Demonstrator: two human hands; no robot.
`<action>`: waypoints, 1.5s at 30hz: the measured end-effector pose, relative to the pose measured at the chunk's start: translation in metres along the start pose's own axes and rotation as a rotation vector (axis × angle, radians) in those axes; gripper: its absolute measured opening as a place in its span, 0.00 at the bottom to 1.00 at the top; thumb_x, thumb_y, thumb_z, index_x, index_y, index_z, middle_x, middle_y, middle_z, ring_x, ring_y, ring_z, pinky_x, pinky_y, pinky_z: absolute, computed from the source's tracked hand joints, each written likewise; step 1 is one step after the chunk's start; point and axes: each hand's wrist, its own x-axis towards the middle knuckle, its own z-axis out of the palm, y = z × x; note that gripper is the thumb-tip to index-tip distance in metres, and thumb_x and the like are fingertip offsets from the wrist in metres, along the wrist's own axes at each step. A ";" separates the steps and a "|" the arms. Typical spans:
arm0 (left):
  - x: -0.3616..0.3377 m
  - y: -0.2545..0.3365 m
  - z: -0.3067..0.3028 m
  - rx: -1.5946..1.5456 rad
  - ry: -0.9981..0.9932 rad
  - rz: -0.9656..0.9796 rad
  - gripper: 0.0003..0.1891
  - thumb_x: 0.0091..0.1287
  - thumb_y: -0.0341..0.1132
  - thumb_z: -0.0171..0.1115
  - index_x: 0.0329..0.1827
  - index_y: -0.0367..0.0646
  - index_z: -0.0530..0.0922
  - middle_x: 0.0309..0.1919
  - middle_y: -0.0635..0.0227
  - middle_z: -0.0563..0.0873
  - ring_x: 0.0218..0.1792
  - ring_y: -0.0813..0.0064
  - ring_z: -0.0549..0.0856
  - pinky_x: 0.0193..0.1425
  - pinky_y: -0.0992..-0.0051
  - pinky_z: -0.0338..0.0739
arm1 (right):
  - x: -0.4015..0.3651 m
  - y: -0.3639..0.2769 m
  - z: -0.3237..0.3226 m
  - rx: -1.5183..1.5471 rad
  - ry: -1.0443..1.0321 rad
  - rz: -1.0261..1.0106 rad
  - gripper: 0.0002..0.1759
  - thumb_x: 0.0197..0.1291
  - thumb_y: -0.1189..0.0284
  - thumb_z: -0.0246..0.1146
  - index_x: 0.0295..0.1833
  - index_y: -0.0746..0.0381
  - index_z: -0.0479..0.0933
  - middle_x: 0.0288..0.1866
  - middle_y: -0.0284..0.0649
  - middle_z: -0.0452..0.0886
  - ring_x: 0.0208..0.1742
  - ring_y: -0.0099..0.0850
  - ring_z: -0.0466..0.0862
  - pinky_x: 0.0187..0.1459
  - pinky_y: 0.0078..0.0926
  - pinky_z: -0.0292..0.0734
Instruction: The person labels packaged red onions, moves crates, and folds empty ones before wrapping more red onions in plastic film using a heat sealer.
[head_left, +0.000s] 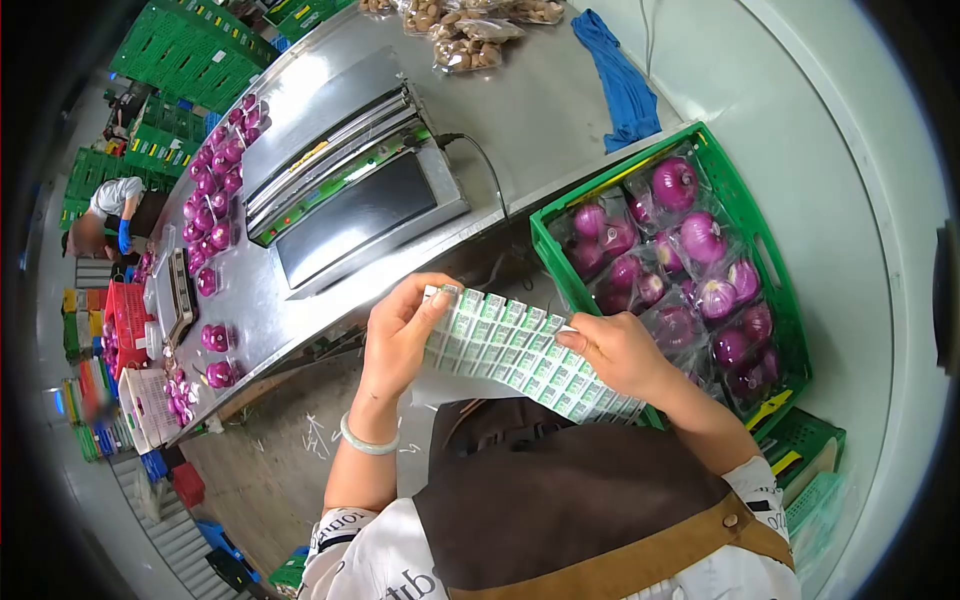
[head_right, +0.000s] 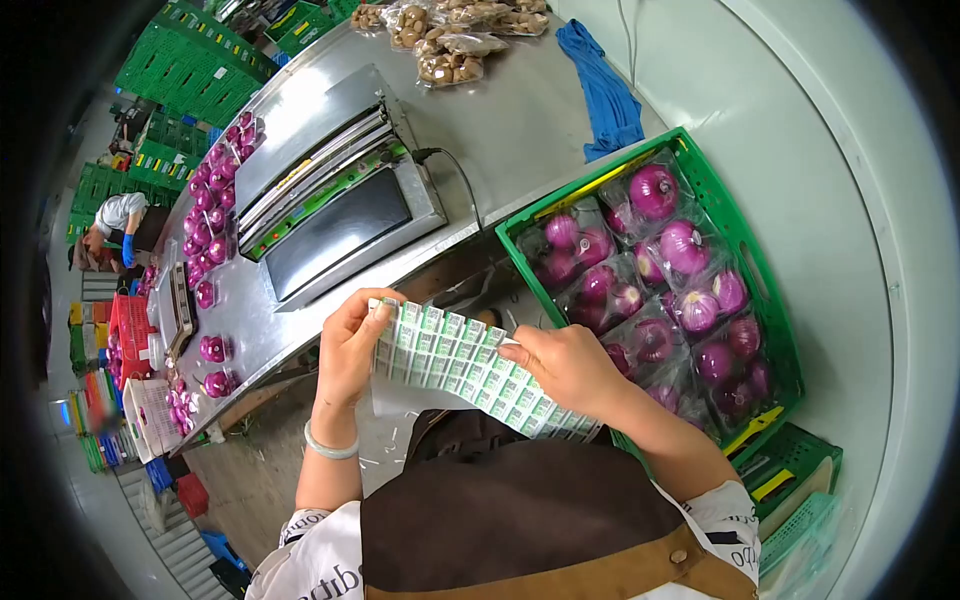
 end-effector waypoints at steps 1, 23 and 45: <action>-0.001 0.003 0.002 -0.009 -0.001 -0.013 0.09 0.71 0.34 0.57 0.39 0.36 0.79 0.27 0.75 0.80 0.31 0.89 0.72 0.37 0.85 0.68 | 0.002 0.002 0.000 0.020 -0.019 -0.015 0.17 0.61 0.60 0.65 0.46 0.59 0.71 0.33 0.44 0.82 0.36 0.43 0.83 0.36 0.35 0.75; -0.017 -0.022 -0.034 -0.046 0.320 0.064 0.08 0.72 0.30 0.53 0.35 0.38 0.75 0.29 0.77 0.76 0.31 0.88 0.70 0.36 0.85 0.64 | 0.068 0.045 -0.054 0.575 0.628 -0.059 0.12 0.62 0.66 0.65 0.41 0.64 0.76 0.27 0.36 0.83 0.28 0.20 0.78 0.31 0.25 0.73; -0.014 -0.010 -0.024 0.191 0.087 0.159 0.08 0.72 0.32 0.55 0.35 0.37 0.75 0.28 0.78 0.75 0.30 0.88 0.68 0.35 0.85 0.63 | 0.001 0.206 -0.047 -0.475 0.287 0.425 0.21 0.51 0.62 0.70 0.44 0.61 0.71 0.32 0.48 0.82 0.39 0.47 0.83 0.37 0.45 0.74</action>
